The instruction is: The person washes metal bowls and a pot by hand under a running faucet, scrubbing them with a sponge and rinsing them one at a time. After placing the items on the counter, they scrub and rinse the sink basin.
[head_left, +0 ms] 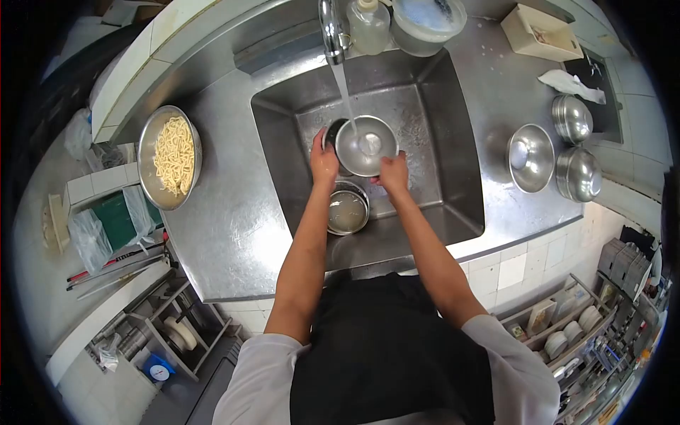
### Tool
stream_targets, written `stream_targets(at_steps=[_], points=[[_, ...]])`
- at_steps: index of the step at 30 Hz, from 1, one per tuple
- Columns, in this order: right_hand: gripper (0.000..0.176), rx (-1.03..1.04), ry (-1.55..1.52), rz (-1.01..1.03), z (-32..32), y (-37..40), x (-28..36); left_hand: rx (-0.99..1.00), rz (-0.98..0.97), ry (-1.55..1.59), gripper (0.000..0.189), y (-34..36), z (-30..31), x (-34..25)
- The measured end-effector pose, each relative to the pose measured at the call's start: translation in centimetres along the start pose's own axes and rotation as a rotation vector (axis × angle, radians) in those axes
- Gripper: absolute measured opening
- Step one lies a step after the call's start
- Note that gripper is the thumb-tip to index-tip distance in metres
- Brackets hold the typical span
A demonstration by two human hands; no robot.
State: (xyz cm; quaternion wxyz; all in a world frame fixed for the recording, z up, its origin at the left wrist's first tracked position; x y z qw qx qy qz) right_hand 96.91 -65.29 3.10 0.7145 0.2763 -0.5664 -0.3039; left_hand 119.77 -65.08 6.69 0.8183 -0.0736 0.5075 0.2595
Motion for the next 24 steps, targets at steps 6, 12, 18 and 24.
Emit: stream_targets(at_steps=[6, 12, 18, 24], points=[[0.039, 0.319, -0.313, -0.192, -4.7, -1.6, -0.8, 0.203, 0.448, 0.658, 0.076, 3.0, -0.5, 0.3], [0.057, -0.17, 0.513, 0.662, 4.9, 4.4, 10.7, 0.754, 0.098, 0.113, 0.067, 4.8, -6.7, 9.6], [0.062, -0.746, 0.63, 1.046, 17.1, 11.3, 21.8, 0.612, -0.149, -0.821, 0.044, 10.8, -3.8, 12.3], [0.051, -0.543, -0.577, 0.376, 24.3, -1.1, 18.9, 0.689, -0.344, -0.967, 0.031, 10.9, -4.0, 10.6]])
Point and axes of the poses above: each hand's wrist, its own y-axis away from the middle knuckle, its own z-axis out of the back of the hand, x = y × z, the point moved 9 cm from there along -y, towards the middle knuckle, and after that the axes turned 6 degrees about -z, right-handed, at the moved point
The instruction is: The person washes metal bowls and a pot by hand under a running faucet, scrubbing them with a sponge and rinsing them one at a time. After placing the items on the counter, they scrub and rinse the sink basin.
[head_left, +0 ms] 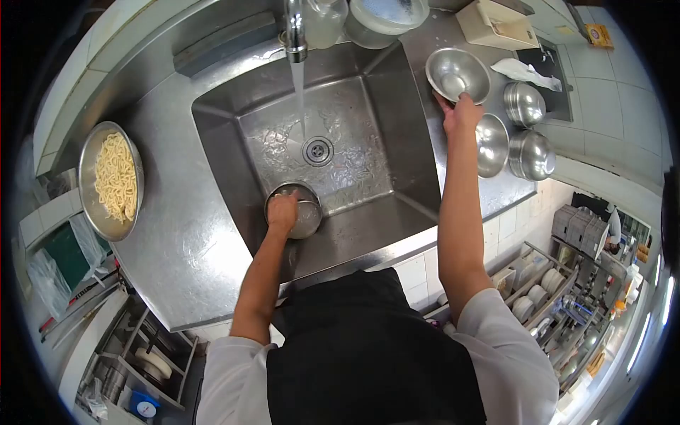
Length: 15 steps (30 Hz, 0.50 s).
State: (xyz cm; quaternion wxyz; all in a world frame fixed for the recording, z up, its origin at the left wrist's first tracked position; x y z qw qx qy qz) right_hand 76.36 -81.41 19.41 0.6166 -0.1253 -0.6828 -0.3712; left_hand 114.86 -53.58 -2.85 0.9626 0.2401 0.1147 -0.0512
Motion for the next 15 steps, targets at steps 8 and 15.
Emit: stream_targets(at_steps=[8, 15], points=[[0.036, 0.304, -0.405, -0.44, 0.2, 4.1, -7.8, -0.401, -0.074, 0.129, 0.049, 1.9, 16.7, -4.2], [0.029, 0.614, -0.021, -1.053, -9.1, 20.0, -26.4, -0.692, 0.78, 1.786, 0.049, -9.4, 7.3, 3.1]])
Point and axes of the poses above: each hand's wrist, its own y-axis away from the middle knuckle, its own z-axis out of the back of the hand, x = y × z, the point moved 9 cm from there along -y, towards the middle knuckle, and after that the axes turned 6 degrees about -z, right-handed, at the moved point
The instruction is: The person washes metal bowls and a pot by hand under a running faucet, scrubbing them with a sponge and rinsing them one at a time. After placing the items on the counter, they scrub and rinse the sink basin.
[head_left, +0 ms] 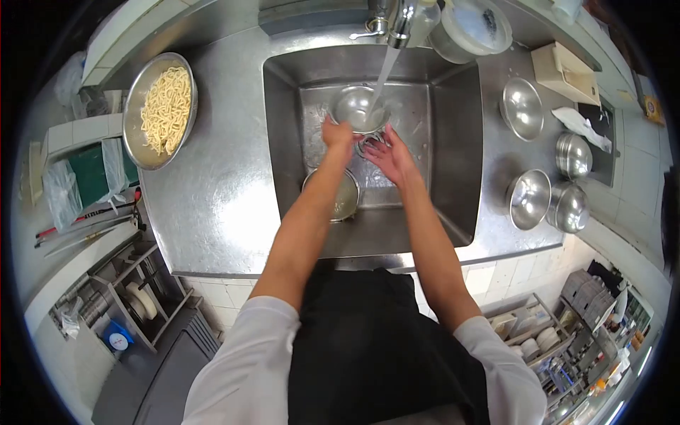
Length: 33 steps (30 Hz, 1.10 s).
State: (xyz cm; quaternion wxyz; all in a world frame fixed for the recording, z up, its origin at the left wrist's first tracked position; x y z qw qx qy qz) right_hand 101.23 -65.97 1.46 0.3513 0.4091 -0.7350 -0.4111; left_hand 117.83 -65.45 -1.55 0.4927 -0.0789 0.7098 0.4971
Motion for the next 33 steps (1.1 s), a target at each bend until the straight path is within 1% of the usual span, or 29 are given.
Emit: stream_targets(at_steps=[1, 2, 3, 4, 6, 7, 8, 9, 10, 11, 12, 13, 14, 16, 17, 19, 20, 22, 23, 24, 25, 26, 27, 28, 29, 30, 31, 32, 33], points=[[0.029, 0.014, 0.014, -0.005, -0.8, -3.1, 0.2, -0.023, 0.084, 0.065, 0.048, -0.1, -1.1, 1.6], [0.028, -0.138, 0.212, 0.071, -0.2, -6.5, 1.1, -0.051, 0.166, 0.13, 0.047, -0.1, -2.1, 3.1], [0.027, -0.296, 0.411, 0.14, 0.3, -8.3, 1.9, -0.032, 0.135, 0.116, 0.047, 0.4, -3.0, 3.5], [0.027, -0.291, 0.426, 0.123, 0.0, -9.2, 2.0, -0.014, 0.109, 0.1, 0.048, 0.7, -3.0, 3.8], [0.043, -0.351, 0.787, 0.34, -0.3, -9.3, 5.3, -0.057, 0.221, 0.013, 0.04, -0.5, -2.0, 4.3], [0.043, -0.351, 0.798, 0.336, 0.0, -7.6, 6.0, -0.079, 0.326, -0.073, 0.032, -0.9, -1.5, 4.6], [0.04, -0.318, 1.163, 0.551, -2.2, -4.0, 7.8, -0.088, 0.329, -0.058, 0.032, -1.5, -0.7, 3.6], [0.037, -0.262, 1.527, 0.769, -5.1, -1.4, 8.6, 0.067, -0.022, -0.551, 0.032, -3.0, -0.5, -1.0], [0.037, -0.251, 1.543, 0.756, -5.5, -1.2, 9.0, 0.228, -0.376, -1.04, 0.032, -2.7, -2.0, -4.2], [0.035, -0.215, 1.743, 0.689, -5.7, -1.6, 8.2, 0.224, -0.356, -1.038, 0.032, -2.7, -2.1, -4.9], [0.034, -0.178, 1.936, 0.607, -5.2, -2.1, 7.0, 0.461, -0.739, -1.178, 0.028, -0.8, -5.6, -6.7], [0.034, -0.177, 1.942, 0.588, -5.1, -3.0, 7.0, 0.706, -1.138, -1.279, 0.024, 2.0, -8.6, -7.2], [0.032, -0.074, 1.994, 0.604, -6.4, -4.3, 6.5, 0.71, -1.126, -1.276, 0.024, 2.1, -9.3, -7.4], [0.031, 0.035, 2.042, 0.612, -7.7, -4.4, 5.5, 0.772, -1.574, -1.162, 0.024, 5.3, -11.0, -8.7], [0.029, -0.049, 1.91, 0.587, -7.3, -4.1, 6.3, 0.774, -1.562, -1.163, 0.024, 5.1, -10.7, -8.9], [0.027, -0.119, 1.784, 0.573, -8.2, -2.9, 6.9, 0.518, -0.973, -1.27, 0.027, -1.0, -7.9, -9.4], [0.029, -0.217, 1.768, 0.66, -8.4, -1.3, 7.0, 0.514, -0.964, -1.27, 0.027, -1.1, -7.2, -9.2], [0.031, -0.315, 1.745, 0.74, -8.6, 1.1, 6.9, 0.226, -0.629, -0.953, 0.035, -2.7, -2.7, -8.5], [0.035, -0.15, 1.525, 0.831, -9.7, 2.4, 7.0, 0.092, -0.667, -0.663, 0.034, -1.6, -0.7, -8.6], [0.039, 0.008, 1.296, 0.913, -10.9, 3.7, 7.5, 0.097, -0.673, -0.665, 0.034, -1.6, -0.6, -7.4], [0.039, 0.001, 1.29, 0.916, -11.9, 3.8, 8.0, 0.16, -0.397, -0.538, 0.031, -2.3, -0.5, -3.9], [0.041, 0.18, 1.188, 0.84, -13.7, 3.4, 7.9, 0.223, -0.118, -0.41, 0.029, -2.1, -0.8, 0.0], [0.043, 0.351, 1.079, 0.767, -15.0, 3.0, 7.9, 0.336, -0.025, 0.076, 0.023, -0.8, -2.8, 1.2], [0.043, 0.336, 1.074, 0.781, -15.0, 2.4, 8.7, 0.355, -0.027, 0.074, 0.023, -0.7, -3.7, 2.8], [0.043, 0.369, 0.822, 0.475, -13.9, 0.0, 8.3, 0.41, 0.178, 0.442, 0.024, -0.5, -5.3, 5.8], [0.043, 0.397, 0.562, 0.174, -12.7, -1.9, 7.1, 0.415, 0.225, 0.592, 0.025, 0.3, -6.1, 4.3], [0.045, 0.278, 0.359, 0.189, -9.7, -4.2, 7.4, 0.417, 0.278, 0.74, 0.027, 1.1, -6.9, 2.8], [0.045, 0.286, 0.358, 0.21, -9.6, -3.4, 7.0, 0.437, 0.267, 0.74, 0.027, 1.8, -7.4, 1.1], [0.049, 0.29, 0.218, 0.268, -9.4, -1.4, 6.2, 0.238, 0.061, 0.47, 0.028, 0.8, -5.7, -0.6]])
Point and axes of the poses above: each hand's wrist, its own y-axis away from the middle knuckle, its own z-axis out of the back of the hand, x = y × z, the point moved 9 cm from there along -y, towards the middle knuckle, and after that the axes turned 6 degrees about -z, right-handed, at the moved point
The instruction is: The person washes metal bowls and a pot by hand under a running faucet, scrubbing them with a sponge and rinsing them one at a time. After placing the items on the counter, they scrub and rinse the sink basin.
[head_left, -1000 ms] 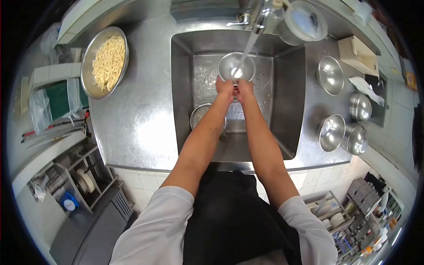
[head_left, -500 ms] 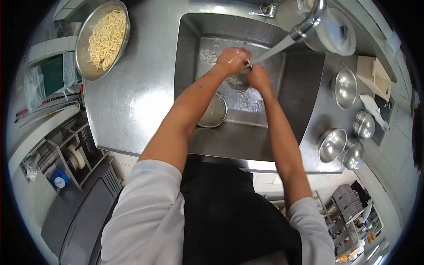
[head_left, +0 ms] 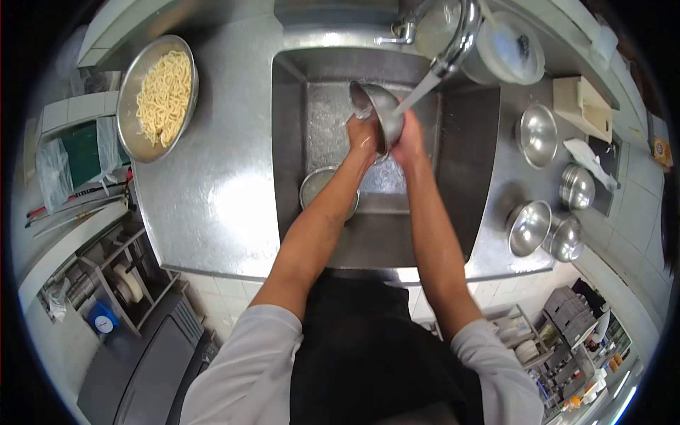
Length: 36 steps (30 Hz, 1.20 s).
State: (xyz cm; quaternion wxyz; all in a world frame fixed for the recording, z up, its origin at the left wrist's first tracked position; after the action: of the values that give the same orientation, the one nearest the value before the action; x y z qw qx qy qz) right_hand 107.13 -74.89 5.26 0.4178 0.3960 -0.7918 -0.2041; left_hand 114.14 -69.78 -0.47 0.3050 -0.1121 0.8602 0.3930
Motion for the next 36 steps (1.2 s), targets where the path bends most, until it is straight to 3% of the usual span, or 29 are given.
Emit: stream_targets(at_steps=[1, 2, 3, 5, 6, 7, 8, 9, 11, 13, 14, 15, 16, 17, 19, 21, 22, 23, 24, 25, 27, 29, 30, 32, 33, 35, 36], points=[[0.053, -0.022, -0.128, 0.065, -0.4, 1.9, -0.3, -0.173, -0.21, -0.284, 0.029, 0.3, 0.6, -3.0], [0.053, -0.019, -0.12, 0.063, -0.7, 3.5, -1.3, -0.289, -0.262, -0.32, 0.03, 1.6, 0.2, -5.3], [0.049, 0.022, -0.225, 0.088, -1.1, 5.2, -2.1, -0.297, -0.257, -0.315, 0.03, 0.8, 1.4, -4.4], [0.045, 0.059, -0.33, 0.109, -0.2, 5.6, -2.8, -0.207, -0.391, -0.591, 0.036, -1.7, 3.0, -2.9], [0.043, -0.035, -0.224, 0.047, 2.5, 4.3, -4.0, -0.081, -0.289, -0.498, 0.042, -0.6, 2.1, -2.0], [0.042, -0.133, -0.124, -0.013, 5.5, 3.0, -5.1, -0.079, -0.28, -0.506, 0.042, 1.0, 2.0, -1.9], [0.039, -0.212, -0.257, -0.178, 8.2, 1.8, -6.7, -0.053, -0.192, -0.441, 0.041, 2.4, 2.0, -1.1], [0.039, -0.213, -0.27, -0.17, 7.9, 2.0, -6.3, -0.026, -0.111, -0.376, 0.041, 2.7, 2.0, -0.1], [0.041, -0.259, 0.147, -0.277, 7.2, 1.9, -5.9, -0.108, -0.063, -0.377, 0.039, 2.5, 3.3, -0.3], [0.049, -0.264, 0.341, -0.183, 3.8, 5.0, -4.4, -0.249, 0.25, -0.467, 0.032, 3.0, 6.0, 1.1], [0.055, -0.334, 0.767, -0.105, 1.6, 7.7, -1.9, -0.14, 0.071, -0.683, 0.02, -1.2, 8.4, 2.8], [0.063, -0.398, 1.191, -0.016, 0.3, 9.1, 0.0, -0.137, 0.08, -0.68, 0.02, -1.2, 7.8, 1.9], [0.066, -0.458, 1.446, 0.18, 2.2, 9.0, 0.3, 0.013, 0.131, -0.622, 0.015, -1.0, 4.8, 0.9], [0.066, -0.486, 1.447, 0.176, 3.3, 10.0, 1.0, 0.176, 0.186, -0.561, 0.01, -0.6, 2.3, 0.8], [0.064, -0.702, 1.636, 0.447, 3.9, 15.0, 5.6, 0.475, 0.086, -0.675, 0.01, -1.4, 0.0, -0.1], [0.061, -0.77, 1.413, 0.365, 5.6, 19.6, 10.5, 0.482, -0.159, -1.106, 0.01, -2.7, 0.8, -1.5], [0.057, -0.815, 1.274, 0.383, 4.9, 22.2, 13.8, 0.501, -0.392, -1.341, 0.012, -3.7, 2.2, -1.8], [0.054, -0.877, 1.075, 0.478, 6.0, 24.2, 16.6, 0.407, -0.447, -1.498, 0.016, -4.6, 4.9, -1.1], [0.05, -0.913, 1.02, 0.555, 6.8, 25.8, 19.3, 0.478, -0.493, -1.736, 0.022, -5.1, 8.4, 1.0], [0.046, -0.983, 0.985, 0.549, 8.8, 26.5, 21.7, 0.501, -0.384, -1.805, 0.027, -2.6, 9.8, 0.7], [0.04, -0.909, 0.81, 0.67, 11.5, 26.3, 25.4, 0.645, -0.157, -2.138, 0.032, -0.8, 14.1, 3.4], [0.03, -0.874, 0.608, 0.537, 15.8, 25.1, 26.7, 0.675, -0.109, -2.154, 0.035, 2.4, 15.3, 3.3], [0.03, -0.884, 0.599, 0.54, 15.9, 26.4, 26.5, 0.688, -0.114, -2.16, 0.035, 3.8, 15.5, 3.2], [0.022, -1.113, 0.625, 0.583, 15.8, 30.9, 26.3, 0.524, -0.308, -2.158, 0.037, 5.1, 14.8, 1.2], [0.02, -1.139, 0.647, 0.593, 19.4, 32.9, 25.9, 0.543, -0.299, -2.158, 0.037, 5.4, 14.6, 0.9], [0.025, -1.096, 0.705, 0.623, 20.0, 36.6, 24.2, 0.494, -0.31, -2.122, 0.033, 6.1, 14.2, -0.1], [0.025, -1.143, 0.715, 0.541, 21.6, 37.9, 23.0, 0.487, -0.295, -2.117, 0.033, 5.9, 14.7, 0.1]])
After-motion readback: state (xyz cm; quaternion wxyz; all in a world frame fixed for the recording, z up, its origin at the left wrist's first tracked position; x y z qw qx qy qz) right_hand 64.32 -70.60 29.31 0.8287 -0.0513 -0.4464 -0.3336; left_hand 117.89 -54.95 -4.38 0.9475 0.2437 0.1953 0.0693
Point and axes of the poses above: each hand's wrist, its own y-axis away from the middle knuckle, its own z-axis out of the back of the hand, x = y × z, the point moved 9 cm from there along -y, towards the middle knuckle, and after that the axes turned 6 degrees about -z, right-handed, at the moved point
